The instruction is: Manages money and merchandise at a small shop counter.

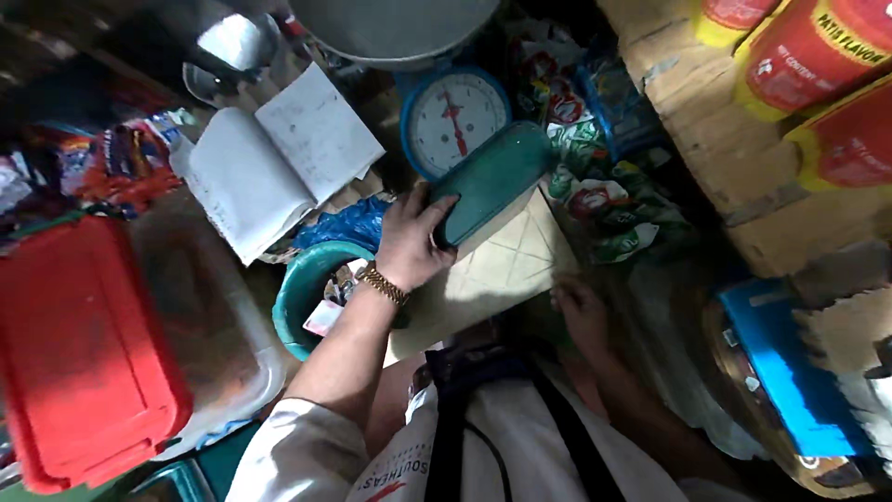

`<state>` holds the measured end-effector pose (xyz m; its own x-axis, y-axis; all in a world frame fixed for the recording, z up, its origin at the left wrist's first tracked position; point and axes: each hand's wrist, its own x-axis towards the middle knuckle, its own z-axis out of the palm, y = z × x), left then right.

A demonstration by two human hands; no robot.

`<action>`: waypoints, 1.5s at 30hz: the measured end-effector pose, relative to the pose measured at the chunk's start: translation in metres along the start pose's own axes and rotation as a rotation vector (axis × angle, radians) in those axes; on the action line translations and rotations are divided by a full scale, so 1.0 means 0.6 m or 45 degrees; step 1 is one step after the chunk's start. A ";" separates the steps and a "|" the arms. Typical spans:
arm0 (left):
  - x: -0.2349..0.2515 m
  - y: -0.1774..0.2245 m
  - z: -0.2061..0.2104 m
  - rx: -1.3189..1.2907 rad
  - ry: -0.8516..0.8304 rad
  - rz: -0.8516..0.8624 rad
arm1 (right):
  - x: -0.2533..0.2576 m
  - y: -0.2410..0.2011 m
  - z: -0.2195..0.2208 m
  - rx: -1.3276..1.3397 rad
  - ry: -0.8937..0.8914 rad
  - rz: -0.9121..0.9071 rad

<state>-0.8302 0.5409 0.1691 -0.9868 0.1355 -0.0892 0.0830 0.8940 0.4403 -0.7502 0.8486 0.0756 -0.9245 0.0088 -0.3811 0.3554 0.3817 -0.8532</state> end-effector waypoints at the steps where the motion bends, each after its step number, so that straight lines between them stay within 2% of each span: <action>1: 0.014 -0.006 0.004 0.017 -0.041 -0.029 | -0.001 0.005 0.005 0.003 -0.026 -0.019; 4: 0.031 -0.011 0.011 -0.018 -0.150 -0.042 | -0.010 0.025 0.008 0.005 -0.052 -0.030; 7: 0.033 -0.015 0.014 -0.034 -0.170 -0.017 | -0.015 0.037 0.002 0.003 -0.084 0.063; 12: 0.036 -0.017 0.028 0.239 -0.113 0.109 | 0.000 0.033 0.011 -0.064 -0.140 0.134; 17: 0.067 -0.031 0.012 0.256 -0.207 0.193 | 0.015 -0.009 0.057 -0.159 -0.225 -0.039; 20: 0.046 -0.016 0.016 0.288 -0.093 0.174 | 0.017 -0.022 0.095 -0.197 -0.278 -0.106; 23: -0.039 0.006 0.027 0.186 0.215 0.227 | 0.008 -0.037 0.136 -0.265 -0.370 -0.100; 26: -0.175 0.000 0.040 -0.184 0.166 0.191 | -0.014 -0.088 0.176 -0.380 -0.479 -0.141; 29: -0.317 -0.046 0.052 -0.481 0.257 0.120 | -0.034 -0.147 0.237 -0.364 -0.590 -0.474; 33: -0.482 -0.100 0.055 -0.667 0.410 -0.208 | -0.048 -0.227 0.374 -0.428 -0.694 -1.002; 34: -0.516 -0.109 0.057 -0.695 0.425 -0.309 | -0.051 -0.248 0.410 -0.550 -0.780 -0.990; 36: -0.577 -0.122 0.061 -0.739 0.476 -0.467 | -0.061 -0.286 0.474 -0.935 -1.017 -0.769; 41: -0.682 -0.141 0.068 -0.799 0.594 -0.628 | -0.075 -0.271 0.568 -1.673 -1.018 -0.650; 43: -0.703 -0.150 0.072 -0.875 0.608 -0.677 | -0.072 -0.258 0.579 -1.737 -1.023 -0.637; 45: -0.708 -0.159 0.066 -0.992 0.599 -0.725 | -0.068 -0.263 0.579 -1.632 -1.016 -0.541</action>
<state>-0.4136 0.4151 0.1295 -0.8205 -0.5421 -0.1816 -0.3540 0.2323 0.9059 -0.7206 0.4669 0.1019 -0.4665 -0.6135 -0.6371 -0.6353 0.7336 -0.2413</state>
